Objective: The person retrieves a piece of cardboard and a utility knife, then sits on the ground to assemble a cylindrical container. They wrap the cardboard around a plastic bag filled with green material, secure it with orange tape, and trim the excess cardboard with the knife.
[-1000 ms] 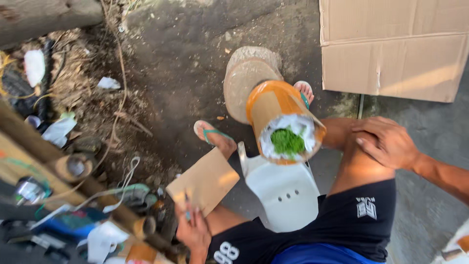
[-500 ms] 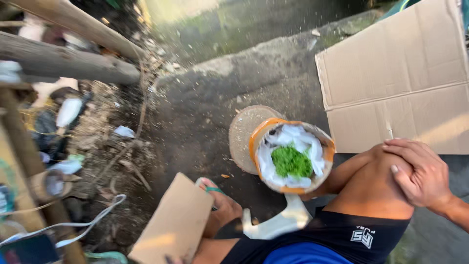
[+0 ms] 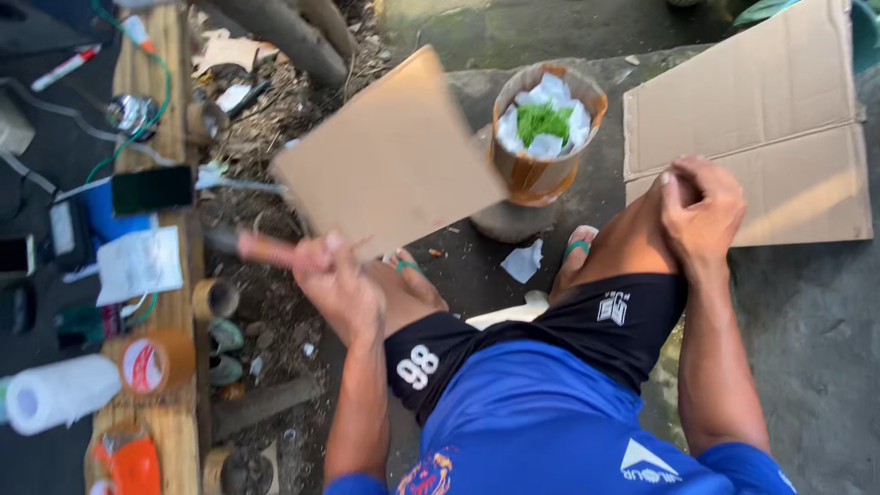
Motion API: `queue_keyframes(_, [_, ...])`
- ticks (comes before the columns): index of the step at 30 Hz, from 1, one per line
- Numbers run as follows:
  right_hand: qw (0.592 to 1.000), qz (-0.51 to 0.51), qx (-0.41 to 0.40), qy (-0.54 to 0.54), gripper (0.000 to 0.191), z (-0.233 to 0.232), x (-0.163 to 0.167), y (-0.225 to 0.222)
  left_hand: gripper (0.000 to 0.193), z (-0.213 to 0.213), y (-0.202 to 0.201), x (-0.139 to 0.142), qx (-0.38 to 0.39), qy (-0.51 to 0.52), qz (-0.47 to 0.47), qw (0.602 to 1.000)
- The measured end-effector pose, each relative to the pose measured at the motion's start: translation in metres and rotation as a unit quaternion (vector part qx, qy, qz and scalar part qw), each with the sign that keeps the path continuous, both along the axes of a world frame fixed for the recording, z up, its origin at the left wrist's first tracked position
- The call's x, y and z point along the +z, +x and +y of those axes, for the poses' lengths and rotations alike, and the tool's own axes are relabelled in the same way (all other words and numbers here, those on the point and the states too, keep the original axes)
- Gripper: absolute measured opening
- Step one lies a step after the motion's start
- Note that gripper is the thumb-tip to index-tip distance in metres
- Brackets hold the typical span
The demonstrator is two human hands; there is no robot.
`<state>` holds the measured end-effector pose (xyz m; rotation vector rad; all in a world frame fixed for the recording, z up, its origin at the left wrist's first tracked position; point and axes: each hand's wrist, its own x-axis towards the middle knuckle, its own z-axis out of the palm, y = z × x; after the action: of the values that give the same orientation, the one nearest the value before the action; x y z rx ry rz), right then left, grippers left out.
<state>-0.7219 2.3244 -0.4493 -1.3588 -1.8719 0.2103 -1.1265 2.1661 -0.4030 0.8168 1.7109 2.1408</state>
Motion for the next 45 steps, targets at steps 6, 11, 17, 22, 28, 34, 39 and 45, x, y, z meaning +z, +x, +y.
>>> queue_keyframes(6, [0.980, 0.197, 0.023, 0.000, 0.019, -0.021, 0.034, -0.015, 0.033, 0.102, 0.042, 0.009, -0.260, 0.054, -0.084, 0.960])
queue_keyframes(11, [0.986, 0.154, 0.020, 0.062, 0.043, -0.036, 0.045, -0.037, 0.041, 0.174, 0.054, -0.012, -0.290, -0.107, 0.163, 0.937])
queue_keyframes(17, [0.992, 0.083, 0.076, 0.057, 0.058, -0.031, 0.050, -0.048, 0.043, 0.167, 0.068, -0.018, -0.291, -0.201, 0.100, 0.930])
queue_keyframes(22, [0.985, -0.066, 0.131, 0.089, 0.069, -0.006, 0.055, -0.042, 0.040, 0.158, 0.078, -0.011, -0.224, -0.046, 0.200, 0.953])
queue_keyframes(28, [0.984, -0.053, 0.146, 0.090, 0.057, 0.008, 0.037, -0.036, 0.036, 0.153, 0.090, -0.018, -0.195, -0.112, 0.323, 0.919])
queue_keyframes(34, [0.986, 0.028, 0.119, 0.117, 0.048, 0.009, 0.011, -0.035, 0.051, 0.152, 0.110, -0.038, -0.172, -0.034, 0.320, 0.931])
queue_keyframes(39, [0.984, 0.071, 0.102, 0.129, 0.045, 0.007, 0.009, -0.043, 0.041, 0.149, 0.112, -0.046, -0.190, -0.115, 0.259, 0.940])
queue_keyframes(45, [0.985, 0.070, 0.105, 0.119, 0.045, 0.001, 0.019, -0.068, 0.045, 0.145, 0.096, -0.040, -0.189, -0.082, 0.222, 0.953])
